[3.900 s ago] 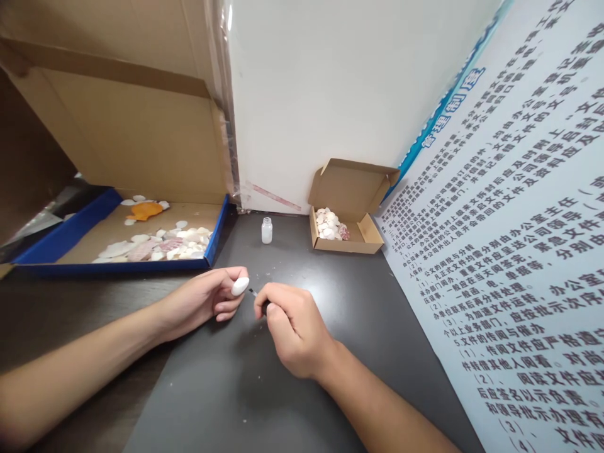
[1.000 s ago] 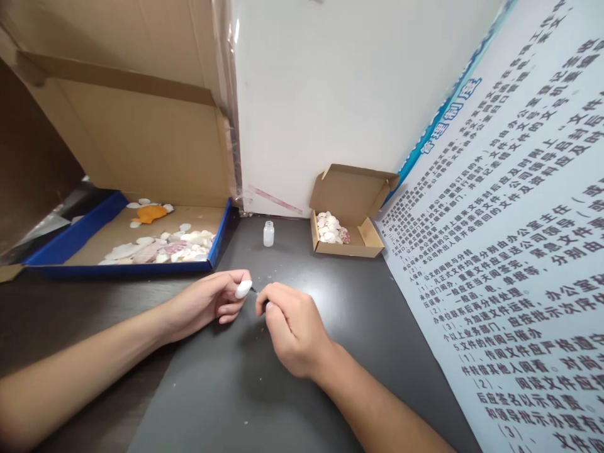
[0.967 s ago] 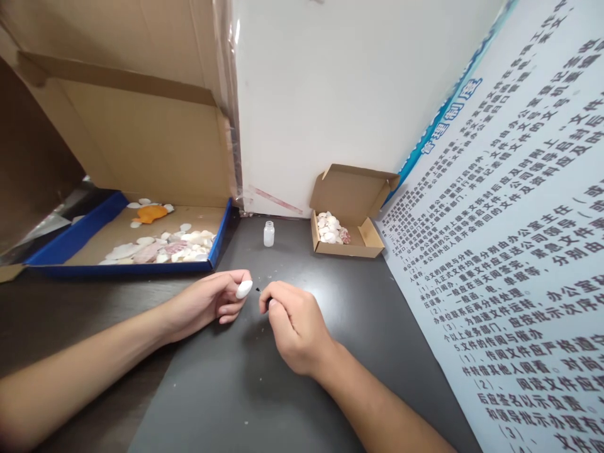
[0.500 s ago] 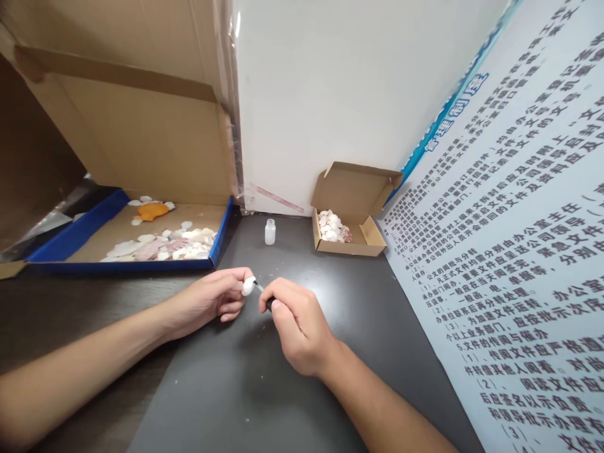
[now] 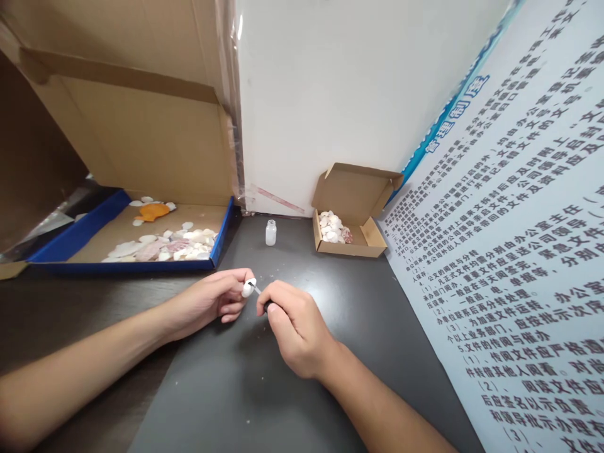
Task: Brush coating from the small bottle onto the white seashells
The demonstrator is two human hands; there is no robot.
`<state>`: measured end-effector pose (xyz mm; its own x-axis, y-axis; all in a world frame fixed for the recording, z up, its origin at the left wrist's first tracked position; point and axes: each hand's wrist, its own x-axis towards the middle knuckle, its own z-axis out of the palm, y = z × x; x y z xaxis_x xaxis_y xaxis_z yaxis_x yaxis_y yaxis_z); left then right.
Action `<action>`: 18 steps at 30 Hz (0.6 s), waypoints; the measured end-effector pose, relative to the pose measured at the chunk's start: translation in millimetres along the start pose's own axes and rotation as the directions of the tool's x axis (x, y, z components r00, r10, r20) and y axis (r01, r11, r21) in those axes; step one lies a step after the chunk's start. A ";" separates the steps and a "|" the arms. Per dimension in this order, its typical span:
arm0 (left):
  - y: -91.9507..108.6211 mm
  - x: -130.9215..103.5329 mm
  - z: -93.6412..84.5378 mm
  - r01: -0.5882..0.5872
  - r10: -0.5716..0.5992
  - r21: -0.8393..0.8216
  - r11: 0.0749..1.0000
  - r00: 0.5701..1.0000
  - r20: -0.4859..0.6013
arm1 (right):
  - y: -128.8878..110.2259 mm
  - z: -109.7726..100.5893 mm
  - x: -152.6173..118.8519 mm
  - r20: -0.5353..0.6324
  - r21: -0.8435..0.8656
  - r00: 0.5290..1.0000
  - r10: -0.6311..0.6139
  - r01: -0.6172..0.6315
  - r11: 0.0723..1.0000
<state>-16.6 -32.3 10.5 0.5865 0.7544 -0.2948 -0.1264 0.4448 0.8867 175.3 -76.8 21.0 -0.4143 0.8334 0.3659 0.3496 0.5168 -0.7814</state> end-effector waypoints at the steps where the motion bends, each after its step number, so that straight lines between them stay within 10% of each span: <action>1: 0.4 -0.2 0.4 0.003 -0.003 0.001 1.000 1.000 -0.001 | 0.1 0.0 0.4 -0.022 -0.022 0.999 0.033 -0.033 0.999; 18: 2.1 -0.3 0.9 0.007 -0.007 0.000 1.000 1.000 -0.006 | -0.4 -0.7 1.0 0.021 0.021 1.000 0.023 -0.023 1.000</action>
<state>-16.3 -32.1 12.8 0.5828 0.7539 -0.3032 -0.1224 0.4504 0.8844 175.3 -76.0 22.0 -0.4239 0.8405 0.3374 0.3416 0.4934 -0.7999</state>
